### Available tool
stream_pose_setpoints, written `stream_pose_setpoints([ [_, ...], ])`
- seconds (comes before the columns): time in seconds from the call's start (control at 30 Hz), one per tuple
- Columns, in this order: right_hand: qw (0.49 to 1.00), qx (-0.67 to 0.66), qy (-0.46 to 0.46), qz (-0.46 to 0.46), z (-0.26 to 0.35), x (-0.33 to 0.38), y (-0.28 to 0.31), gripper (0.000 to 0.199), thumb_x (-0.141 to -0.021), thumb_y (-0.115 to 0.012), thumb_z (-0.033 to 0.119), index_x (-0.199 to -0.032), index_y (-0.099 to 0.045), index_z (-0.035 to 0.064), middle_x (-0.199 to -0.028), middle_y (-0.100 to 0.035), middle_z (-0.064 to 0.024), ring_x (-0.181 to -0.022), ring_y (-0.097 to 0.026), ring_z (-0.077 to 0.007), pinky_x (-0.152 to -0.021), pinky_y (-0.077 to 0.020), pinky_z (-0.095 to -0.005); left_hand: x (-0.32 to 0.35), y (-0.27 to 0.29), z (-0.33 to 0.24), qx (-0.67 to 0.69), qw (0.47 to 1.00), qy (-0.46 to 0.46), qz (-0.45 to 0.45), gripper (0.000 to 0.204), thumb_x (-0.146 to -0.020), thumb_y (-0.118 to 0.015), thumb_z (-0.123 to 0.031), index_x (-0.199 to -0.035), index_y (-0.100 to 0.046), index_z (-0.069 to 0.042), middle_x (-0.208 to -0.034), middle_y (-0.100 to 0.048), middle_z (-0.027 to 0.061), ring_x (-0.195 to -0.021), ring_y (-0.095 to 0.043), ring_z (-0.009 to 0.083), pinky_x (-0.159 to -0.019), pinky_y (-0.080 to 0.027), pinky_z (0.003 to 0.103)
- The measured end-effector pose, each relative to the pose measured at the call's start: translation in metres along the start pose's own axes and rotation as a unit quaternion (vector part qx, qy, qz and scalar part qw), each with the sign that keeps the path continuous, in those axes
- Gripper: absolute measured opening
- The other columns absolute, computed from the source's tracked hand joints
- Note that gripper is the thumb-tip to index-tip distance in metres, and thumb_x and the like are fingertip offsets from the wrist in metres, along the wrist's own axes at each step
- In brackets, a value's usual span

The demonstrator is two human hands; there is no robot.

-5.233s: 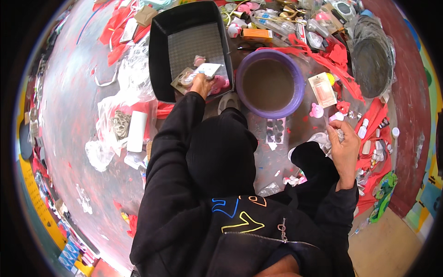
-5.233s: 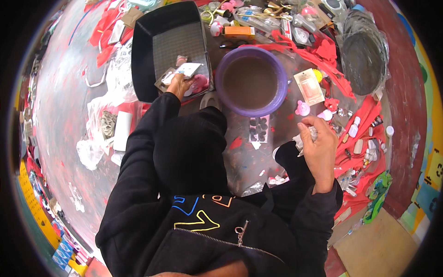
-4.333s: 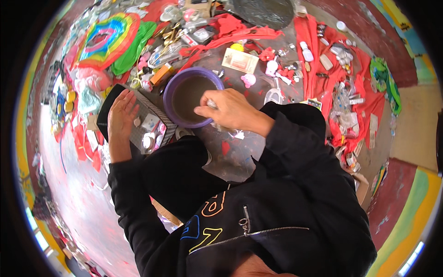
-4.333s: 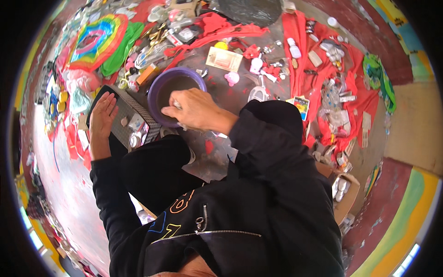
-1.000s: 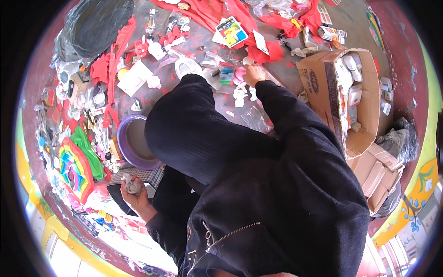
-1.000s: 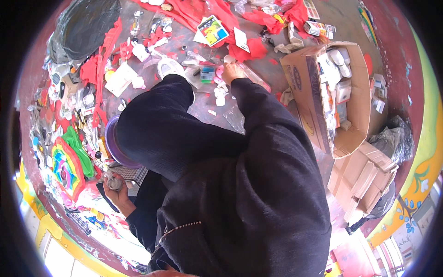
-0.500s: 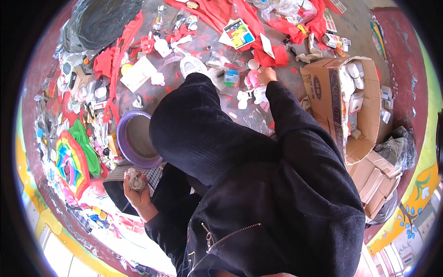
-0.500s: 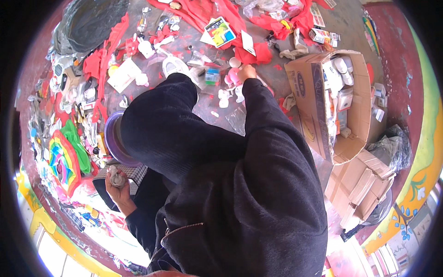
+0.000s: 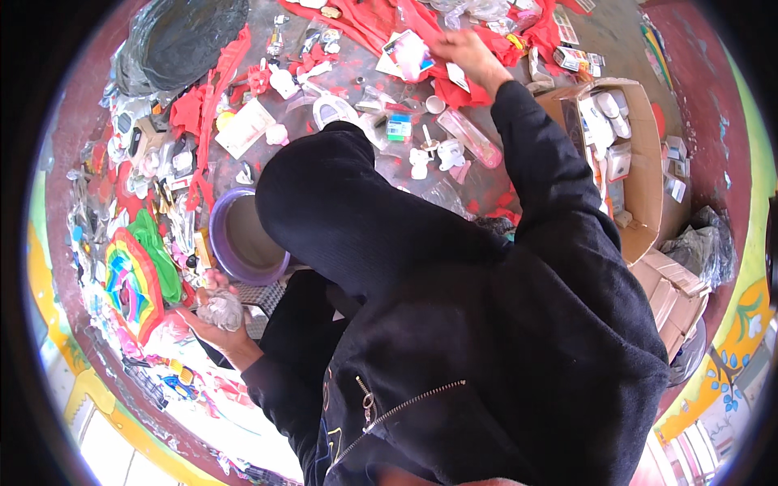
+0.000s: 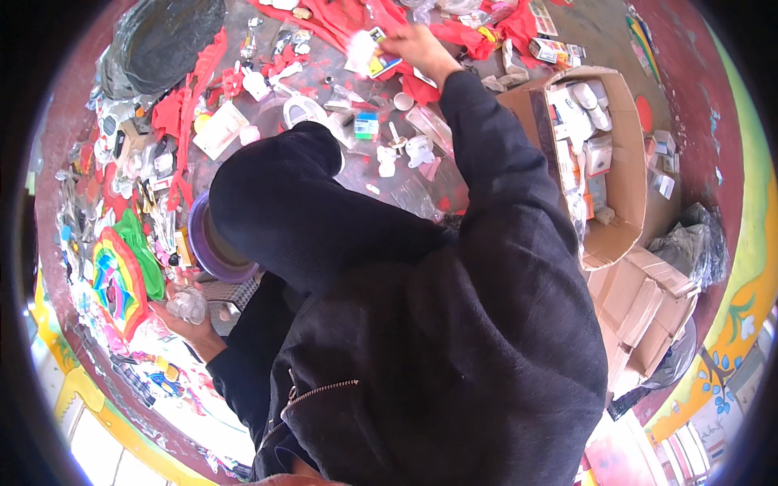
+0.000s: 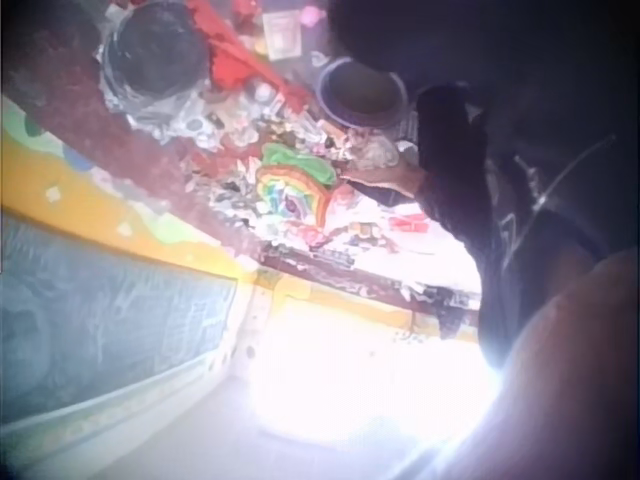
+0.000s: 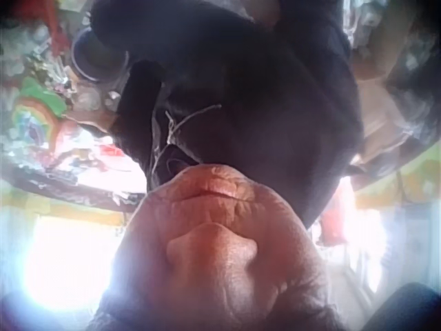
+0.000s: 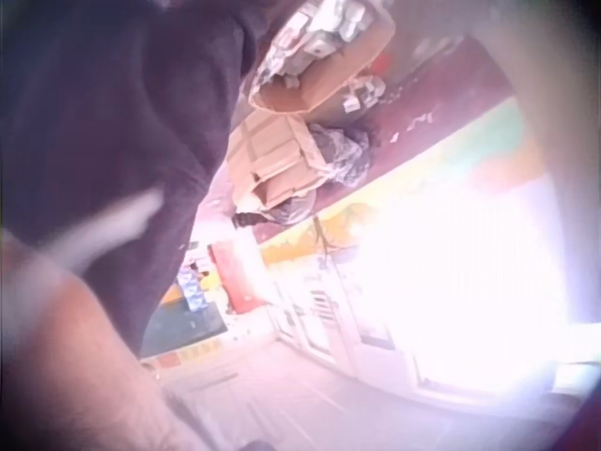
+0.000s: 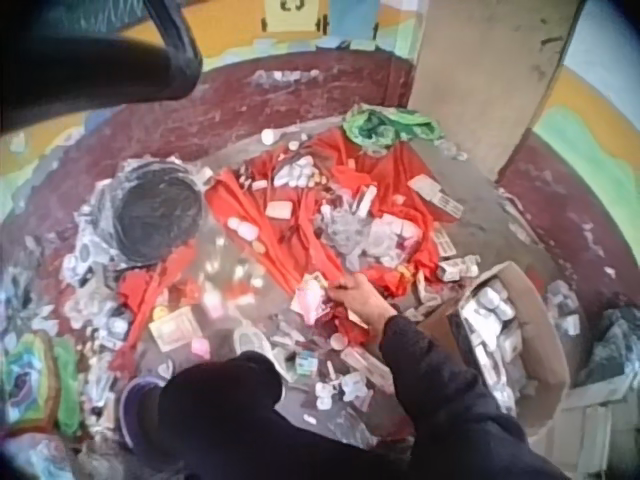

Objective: The person sits on the floor and organizes various items, including a black tray with a white object, a plastic bag, and a pink toy. They wipe the objects with a cloth and place them into a plastic bag.

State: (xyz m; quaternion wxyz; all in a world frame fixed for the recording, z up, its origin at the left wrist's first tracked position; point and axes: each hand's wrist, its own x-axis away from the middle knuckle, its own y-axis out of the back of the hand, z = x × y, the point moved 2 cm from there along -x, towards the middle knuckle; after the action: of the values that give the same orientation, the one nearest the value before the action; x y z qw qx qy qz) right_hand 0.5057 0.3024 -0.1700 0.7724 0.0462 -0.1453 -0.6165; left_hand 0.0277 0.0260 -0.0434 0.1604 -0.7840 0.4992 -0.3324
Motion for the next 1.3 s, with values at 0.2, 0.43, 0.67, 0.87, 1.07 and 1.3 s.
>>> stream_pose_setpoints([
  [0.2, 0.918, -0.355, 0.101, 0.145, 0.115, -0.019, -0.058, 0.005, -0.081, -0.053, 0.002, -0.079, -0.057, 0.0029, -0.07, -0.059, -0.0049, -0.067, -0.058, -0.0144, -0.063, -0.0474, -0.0264, -0.014, -0.014, -0.018, -0.033, 0.99, -0.005, 0.139, 0.03, -0.083, -0.044, -0.016, -0.108, -0.045, 0.001, -0.093, -0.051, 0.0115, -0.068, -0.043, 0.0161, -0.066, -0.044, 0.031],
  [0.43, 0.851, -0.338, 0.167, 0.366, 0.223, 0.017, -0.177, 0.006, -0.078, -0.055, 0.0, -0.084, -0.057, 0.0017, -0.078, -0.057, -0.0016, -0.076, -0.055, -0.0106, -0.071, -0.0441, -0.024, -0.012, -0.053, -0.01, -0.14, 0.987, -0.001, 0.08, 0.07, -0.07, -0.056, -0.014, -0.131, -0.028, 0.002, -0.117, -0.05, 0.0182, -0.074, -0.055, 0.0161, -0.061, -0.049, 0.027],
  [0.67, 0.798, -0.259, 0.102, 0.534, 0.279, 0.05, -0.272, 0.011, -0.077, -0.058, 0.004, -0.088, -0.057, 0.0003, -0.086, -0.057, -0.0015, -0.08, -0.054, -0.0087, -0.071, -0.0422, -0.0205, -0.008, -0.025, -0.025, -0.183, 0.965, 0.011, 0.189, 0.08, -0.074, -0.051, -0.06, -0.115, -0.045, 0.009, -0.08, -0.059, 0.0193, -0.061, -0.058, 0.0207, -0.054, -0.047, 0.028],
  [0.87, 0.835, -0.105, 0.131, 0.524, 0.308, 0.069, -0.323, 0.007, -0.08, -0.057, 0.006, -0.085, -0.06, 0.0006, -0.082, -0.059, -0.0029, -0.074, -0.057, -0.0092, -0.069, -0.0469, -0.0213, 0.022, -0.023, -0.044, -0.043, 0.971, -0.076, 0.223, 0.069, -0.076, -0.058, -0.049, -0.124, -0.037, -0.003, -0.093, -0.058, 0.0123, -0.077, -0.061, 0.023, -0.062, -0.053, 0.032],
  [1.07, 0.866, -0.11, 0.236, 0.427, 0.337, 0.087, -0.355, 0.005, -0.08, -0.055, 0.0, -0.082, -0.059, -0.0009, -0.078, -0.06, -0.0043, -0.071, -0.059, -0.011, -0.064, -0.048, -0.0228, 0.028, -0.006, -0.055, 0.142, 0.974, -0.111, 0.135, 0.063, -0.082, -0.053, -0.044, -0.133, -0.027, -0.017, -0.101, -0.057, 0.0187, -0.078, -0.062, 0.0296, -0.06, -0.053, 0.034],
  [1.3, 0.827, -0.136, 0.256, 0.482, 0.32, 0.102, -0.388, 0.006, -0.081, -0.053, -0.002, -0.086, -0.057, -0.0006, -0.083, -0.06, -0.0037, -0.07, -0.058, -0.0099, -0.063, -0.0481, -0.0225, 0.034, 0.008, -0.064, 0.111, 0.975, -0.109, 0.161, 0.065, -0.083, -0.054, -0.041, -0.134, -0.02, -0.019, -0.107, -0.055, 0.0202, -0.077, -0.062, 0.0281, -0.058, -0.052, 0.033],
])
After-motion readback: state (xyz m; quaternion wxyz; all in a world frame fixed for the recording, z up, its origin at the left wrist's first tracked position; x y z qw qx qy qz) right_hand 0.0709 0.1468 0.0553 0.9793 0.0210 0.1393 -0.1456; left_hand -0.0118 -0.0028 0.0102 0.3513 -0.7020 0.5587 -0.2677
